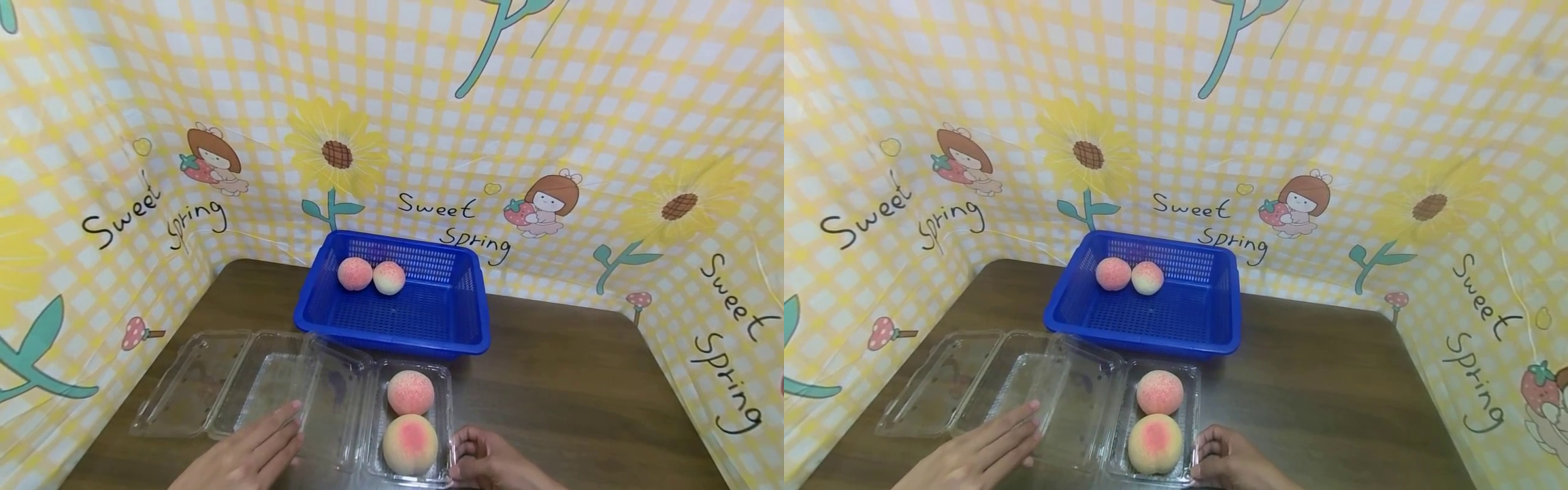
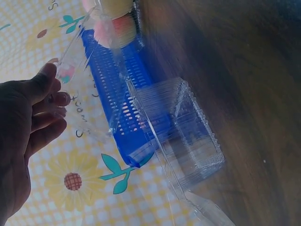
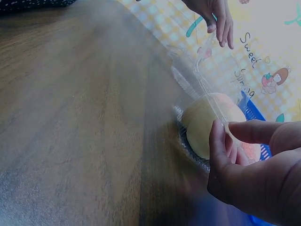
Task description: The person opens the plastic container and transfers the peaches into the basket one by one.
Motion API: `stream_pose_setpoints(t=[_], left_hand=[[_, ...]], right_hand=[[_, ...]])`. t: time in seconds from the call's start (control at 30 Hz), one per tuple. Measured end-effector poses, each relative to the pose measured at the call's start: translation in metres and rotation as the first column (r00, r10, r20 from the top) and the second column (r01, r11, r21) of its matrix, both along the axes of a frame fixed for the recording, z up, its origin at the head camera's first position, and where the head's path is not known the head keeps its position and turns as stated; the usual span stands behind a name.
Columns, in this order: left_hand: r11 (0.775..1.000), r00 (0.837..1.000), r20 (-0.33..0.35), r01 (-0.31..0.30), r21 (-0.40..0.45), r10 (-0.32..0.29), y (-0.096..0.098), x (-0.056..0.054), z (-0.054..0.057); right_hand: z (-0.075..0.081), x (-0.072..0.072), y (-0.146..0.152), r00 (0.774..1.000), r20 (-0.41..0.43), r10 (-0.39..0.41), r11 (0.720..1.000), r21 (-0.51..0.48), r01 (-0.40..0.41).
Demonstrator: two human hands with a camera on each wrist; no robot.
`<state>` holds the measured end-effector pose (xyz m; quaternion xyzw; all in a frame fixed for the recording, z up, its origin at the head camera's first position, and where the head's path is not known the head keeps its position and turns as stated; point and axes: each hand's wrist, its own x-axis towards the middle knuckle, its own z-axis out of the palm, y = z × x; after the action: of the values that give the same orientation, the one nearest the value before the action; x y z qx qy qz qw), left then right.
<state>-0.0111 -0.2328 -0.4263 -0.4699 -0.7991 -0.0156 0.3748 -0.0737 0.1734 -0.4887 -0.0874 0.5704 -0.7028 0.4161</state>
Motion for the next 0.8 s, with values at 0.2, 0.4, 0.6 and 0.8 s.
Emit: stream_pose_setpoints(t=[0.2, 0.4, 0.6, 0.8], left_hand=[[1.0, 0.999, 0.048, -0.012, -0.021, 0.013, 0.0, 0.003, 0.004], [0.999, 0.998, 0.053, -0.018, -0.035, 0.02, 0.0, 0.004, 0.005], [0.999, 1.0, -0.005, 0.003, -0.054, -0.003, -0.006, 0.001, -0.003], [0.999, 1.0, -0.009, -0.003, -0.048, 0.003, -0.007, 0.002, -0.006]], right_hand=[[0.0, -0.002, 0.0, 0.999, -0.018, 0.029, 1.0, -0.007, -0.029], [0.002, -0.003, 0.0, 0.999, -0.009, 0.038, 0.999, -0.002, -0.038], [0.001, -0.004, 0.0, 0.998, -0.025, 0.052, 0.998, -0.032, -0.053], [0.001, -0.005, 0.0, 0.999, -0.029, 0.043, 0.999, -0.017, -0.044]])
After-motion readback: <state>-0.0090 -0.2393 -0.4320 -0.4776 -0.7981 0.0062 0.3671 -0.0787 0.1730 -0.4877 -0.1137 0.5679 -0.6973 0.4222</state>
